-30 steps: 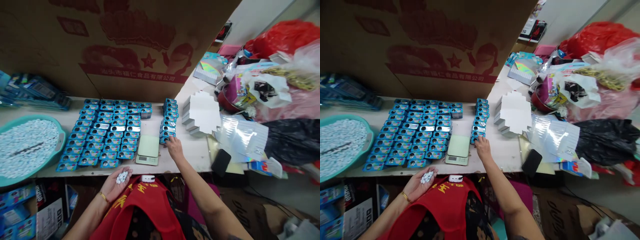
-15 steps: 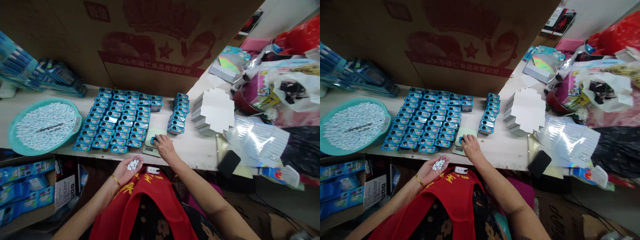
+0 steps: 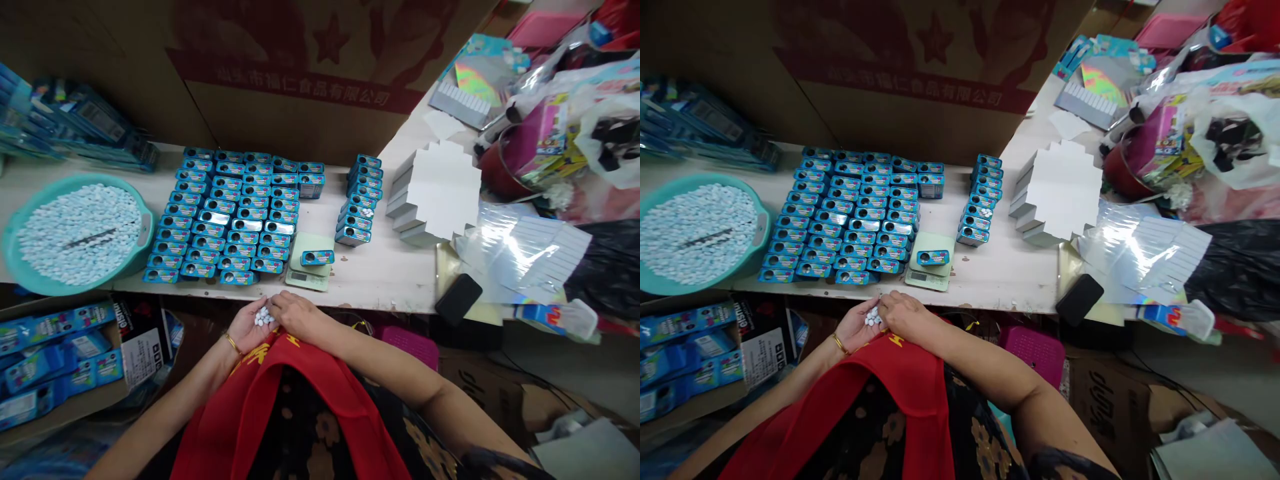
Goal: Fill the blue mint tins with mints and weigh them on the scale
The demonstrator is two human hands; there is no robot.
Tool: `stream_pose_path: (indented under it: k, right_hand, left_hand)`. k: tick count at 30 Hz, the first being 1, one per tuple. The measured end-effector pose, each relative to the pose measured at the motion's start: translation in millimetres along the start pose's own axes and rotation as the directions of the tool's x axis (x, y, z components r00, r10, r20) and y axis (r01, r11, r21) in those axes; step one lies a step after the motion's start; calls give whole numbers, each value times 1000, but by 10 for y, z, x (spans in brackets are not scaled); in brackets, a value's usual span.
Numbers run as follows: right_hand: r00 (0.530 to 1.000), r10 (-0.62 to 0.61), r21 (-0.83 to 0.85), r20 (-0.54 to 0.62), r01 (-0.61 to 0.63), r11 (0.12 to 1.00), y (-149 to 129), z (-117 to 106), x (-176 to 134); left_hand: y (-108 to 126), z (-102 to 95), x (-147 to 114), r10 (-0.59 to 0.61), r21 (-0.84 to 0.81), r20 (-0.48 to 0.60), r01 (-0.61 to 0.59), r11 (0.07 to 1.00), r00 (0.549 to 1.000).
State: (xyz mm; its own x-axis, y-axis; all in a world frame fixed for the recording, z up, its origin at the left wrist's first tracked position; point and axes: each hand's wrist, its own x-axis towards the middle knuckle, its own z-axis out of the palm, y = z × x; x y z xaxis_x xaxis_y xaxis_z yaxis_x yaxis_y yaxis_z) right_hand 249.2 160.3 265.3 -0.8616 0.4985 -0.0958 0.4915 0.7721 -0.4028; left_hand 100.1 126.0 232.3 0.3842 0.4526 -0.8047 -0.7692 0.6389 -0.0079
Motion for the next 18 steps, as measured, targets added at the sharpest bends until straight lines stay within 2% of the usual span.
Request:
stream_pose_path:
  k: [7,13,16,18]
  right_hand:
    - [999,39,42,5,-39,998,35,-43,-88]
    - [1000,21,54,-13,-20,998,53,45,-133]
    - [995,-24,129,-94,36,991,117,62,-176]
    - [981,2,171,-194,32,985,242,10,-217]
  left_hand:
    - [-7,59,3,-33,44,-9,33,998,999]
    - [-34,131,55,-53,68,-56,57,996,997]
    - [-42,163,83,-60,67,-35,62,996,998]
    - [-35,178,96,-38,97,-37,42,994,999]
